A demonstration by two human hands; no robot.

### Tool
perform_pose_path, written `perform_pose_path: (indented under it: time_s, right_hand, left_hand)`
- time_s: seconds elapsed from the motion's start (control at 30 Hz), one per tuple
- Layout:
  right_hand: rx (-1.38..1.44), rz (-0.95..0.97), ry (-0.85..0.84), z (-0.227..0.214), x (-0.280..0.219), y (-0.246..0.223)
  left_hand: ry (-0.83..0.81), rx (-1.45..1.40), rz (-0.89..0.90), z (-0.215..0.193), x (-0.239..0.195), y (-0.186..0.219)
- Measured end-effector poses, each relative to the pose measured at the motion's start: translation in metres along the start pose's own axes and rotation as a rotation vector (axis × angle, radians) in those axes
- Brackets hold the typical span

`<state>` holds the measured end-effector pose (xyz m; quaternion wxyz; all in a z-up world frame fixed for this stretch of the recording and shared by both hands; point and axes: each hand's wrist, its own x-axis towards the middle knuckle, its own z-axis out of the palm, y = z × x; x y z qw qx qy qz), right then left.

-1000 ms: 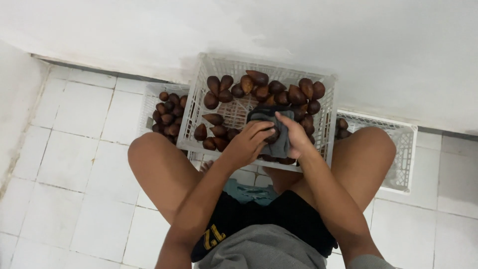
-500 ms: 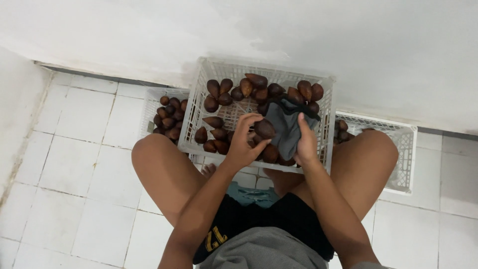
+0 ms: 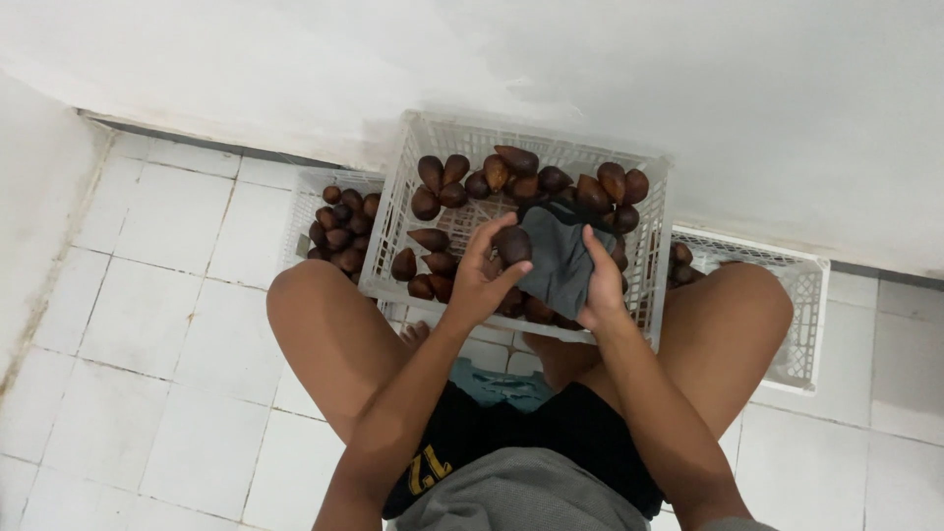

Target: The person sits cross-legged on the floor and wipes brown oval fruits with a gray cloth. They pick each fruit from a central white crate, wipe it, and place it into a side crate, repeating the process continuously.

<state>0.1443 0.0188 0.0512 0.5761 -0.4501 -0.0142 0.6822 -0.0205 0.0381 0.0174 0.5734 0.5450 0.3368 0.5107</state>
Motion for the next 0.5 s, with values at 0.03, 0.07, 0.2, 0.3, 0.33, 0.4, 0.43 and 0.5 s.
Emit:
perform_pose_path:
  time_s: [0.03, 0.07, 0.2, 0.3, 0.33, 0.4, 0.43, 0.5]
  right_hand:
    - [-0.001, 0.0, 0.0, -0.006, 0.006, 0.003]
    - [-0.029, -0.029, 0.013, -0.012, 0.013, 0.005]
    - [-0.126, -0.24, 0.043, -0.049, 0.042, 0.014]
    - [-0.341, -0.703, -0.078, -0.146, 0.106, 0.059]
    - [-0.344, -0.703, -0.077, -0.101, 0.084, 0.036]
    - [-0.97, -1.327, -0.633, -0.021, 0.015, 0.003]
    - [-0.973, -1.324, -0.634, -0.01, 0.004, 0.005]
    - [-1.152, -1.413, -0.591, 0.015, -0.016, 0.008]
  left_hand:
    - [0.001, -0.001, 0.0, 0.0, -0.001, -0.006]
    - [-0.002, -0.084, -0.051, -0.001, -0.001, -0.012]
    - [0.019, -0.089, -0.08, 0.002, 0.0, -0.005]
    - [0.004, -0.065, -0.046, 0.0, 0.002, -0.002]
    - [0.006, -0.068, -0.047, -0.001, 0.005, 0.002]
    - [-0.024, 0.064, 0.049, -0.004, 0.008, 0.01]
    - [-0.021, 0.061, 0.047, -0.004, 0.004, 0.007]
    - [-0.025, 0.108, 0.059, -0.003, -0.001, 0.003]
